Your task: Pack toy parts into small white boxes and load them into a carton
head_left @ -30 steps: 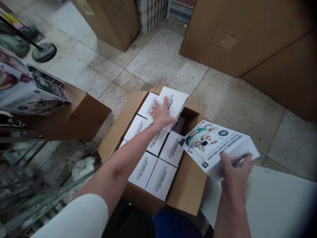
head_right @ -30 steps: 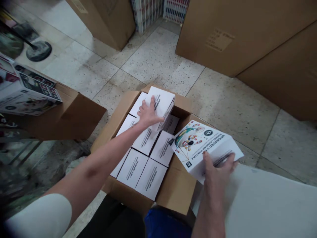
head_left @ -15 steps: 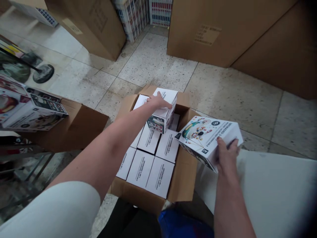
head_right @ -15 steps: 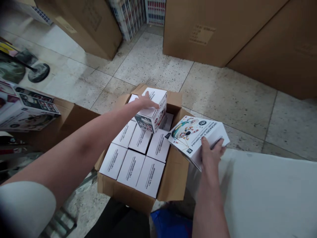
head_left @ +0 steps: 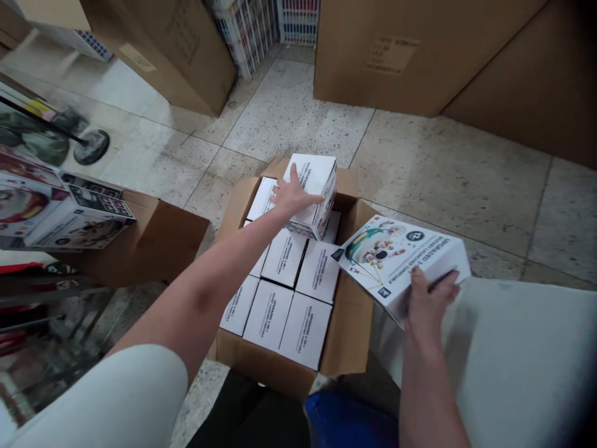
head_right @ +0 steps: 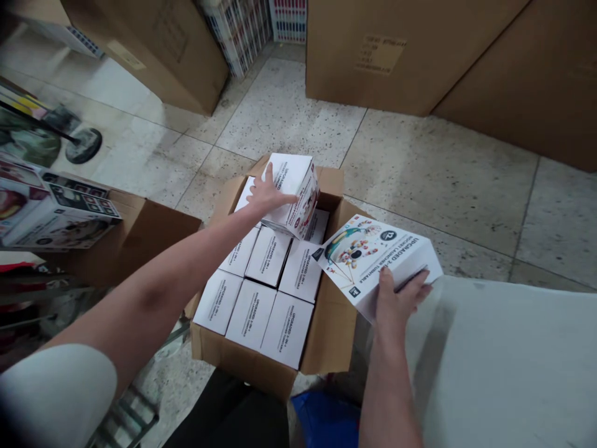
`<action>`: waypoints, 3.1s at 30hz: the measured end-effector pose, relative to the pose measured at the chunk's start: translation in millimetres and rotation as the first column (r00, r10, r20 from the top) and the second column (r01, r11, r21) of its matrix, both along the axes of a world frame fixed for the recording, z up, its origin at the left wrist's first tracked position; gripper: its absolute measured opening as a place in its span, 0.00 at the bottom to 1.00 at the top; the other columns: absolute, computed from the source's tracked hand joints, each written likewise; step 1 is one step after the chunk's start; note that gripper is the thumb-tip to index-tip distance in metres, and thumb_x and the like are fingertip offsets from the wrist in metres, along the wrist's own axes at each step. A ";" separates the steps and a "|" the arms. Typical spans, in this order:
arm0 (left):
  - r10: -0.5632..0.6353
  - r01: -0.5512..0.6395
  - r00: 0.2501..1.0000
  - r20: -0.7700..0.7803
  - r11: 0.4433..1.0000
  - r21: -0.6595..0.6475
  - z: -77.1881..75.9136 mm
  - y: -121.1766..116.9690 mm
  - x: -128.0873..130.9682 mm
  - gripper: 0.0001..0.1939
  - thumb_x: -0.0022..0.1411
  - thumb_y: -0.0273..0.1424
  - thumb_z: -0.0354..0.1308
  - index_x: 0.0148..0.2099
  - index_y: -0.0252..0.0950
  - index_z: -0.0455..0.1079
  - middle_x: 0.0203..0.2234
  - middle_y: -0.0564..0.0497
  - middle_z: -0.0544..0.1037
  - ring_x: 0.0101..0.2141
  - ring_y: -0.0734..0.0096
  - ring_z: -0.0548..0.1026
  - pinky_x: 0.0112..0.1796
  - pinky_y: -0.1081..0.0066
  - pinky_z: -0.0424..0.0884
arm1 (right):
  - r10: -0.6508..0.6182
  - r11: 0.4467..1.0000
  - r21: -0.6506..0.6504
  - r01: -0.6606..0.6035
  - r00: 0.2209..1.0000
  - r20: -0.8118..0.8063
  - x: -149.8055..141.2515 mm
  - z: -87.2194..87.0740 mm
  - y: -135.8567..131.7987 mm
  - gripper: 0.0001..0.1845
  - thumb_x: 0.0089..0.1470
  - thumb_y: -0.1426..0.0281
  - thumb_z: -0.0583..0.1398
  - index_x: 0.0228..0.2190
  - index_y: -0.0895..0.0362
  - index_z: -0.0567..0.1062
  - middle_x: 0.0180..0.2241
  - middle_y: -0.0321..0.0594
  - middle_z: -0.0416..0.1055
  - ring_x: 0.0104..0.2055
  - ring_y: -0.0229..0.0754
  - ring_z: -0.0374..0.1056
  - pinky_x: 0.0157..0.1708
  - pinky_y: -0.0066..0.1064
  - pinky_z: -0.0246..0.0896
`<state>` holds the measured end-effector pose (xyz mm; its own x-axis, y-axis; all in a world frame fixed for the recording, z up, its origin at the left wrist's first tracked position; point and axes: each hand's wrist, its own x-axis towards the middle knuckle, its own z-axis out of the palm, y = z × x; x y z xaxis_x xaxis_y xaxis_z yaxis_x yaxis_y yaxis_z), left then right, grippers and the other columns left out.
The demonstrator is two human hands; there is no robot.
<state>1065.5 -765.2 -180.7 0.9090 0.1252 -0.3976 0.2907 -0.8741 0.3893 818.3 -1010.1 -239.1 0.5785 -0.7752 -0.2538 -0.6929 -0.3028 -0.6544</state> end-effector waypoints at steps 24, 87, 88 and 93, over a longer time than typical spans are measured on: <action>-0.054 0.042 0.996 0.076 0.986 0.160 -17.0 0.0 -58.7 0.59 0.45 0.51 0.67 0.72 0.54 0.38 0.69 0.40 0.46 0.63 0.34 0.55 0.57 0.43 0.58 | 0.087 0.989 -0.130 -0.068 0.985 0.149 18.7 22.3 22.2 0.62 0.44 0.45 0.63 0.69 0.60 0.44 0.69 0.54 0.42 0.71 0.58 0.39 0.68 0.55 0.33; 0.213 -0.307 0.948 -0.235 0.803 -0.511 -207.0 270.4 -176.4 0.39 0.62 0.49 0.57 0.69 0.35 0.57 0.64 0.44 0.65 0.62 0.56 0.65 0.62 0.60 0.62 | 0.471 0.591 0.778 -0.214 0.874 -0.117 267.2 -160.8 271.3 0.22 0.64 0.51 0.53 0.49 0.50 0.71 0.52 0.41 0.74 0.48 0.45 0.74 0.42 0.38 0.76; 0.214 -0.314 0.946 -0.246 0.800 -0.511 -207.3 271.5 -176.6 0.40 0.61 0.50 0.58 0.69 0.36 0.57 0.64 0.45 0.65 0.62 0.56 0.65 0.62 0.60 0.62 | 0.481 0.618 0.757 -0.210 0.863 -0.153 269.7 -160.6 269.9 0.22 0.64 0.50 0.53 0.49 0.51 0.71 0.51 0.43 0.75 0.45 0.45 0.75 0.39 0.38 0.77; 0.239 -0.340 0.933 -0.268 0.829 -0.444 -212.9 274.4 -177.4 0.40 0.59 0.51 0.60 0.68 0.37 0.59 0.64 0.44 0.65 0.63 0.55 0.64 0.62 0.60 0.61 | 0.536 0.725 0.615 -0.310 0.814 -0.222 284.4 -113.9 254.2 0.15 0.63 0.61 0.58 0.49 0.53 0.69 0.53 0.47 0.71 0.43 0.44 0.74 0.40 0.39 0.76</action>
<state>888.1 -490.9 -393.6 0.7596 0.1201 -0.6392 0.6135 -0.4583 0.6431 1102.7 -756.0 -353.0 0.5873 -0.1423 -0.7968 -0.7911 -0.3088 -0.5279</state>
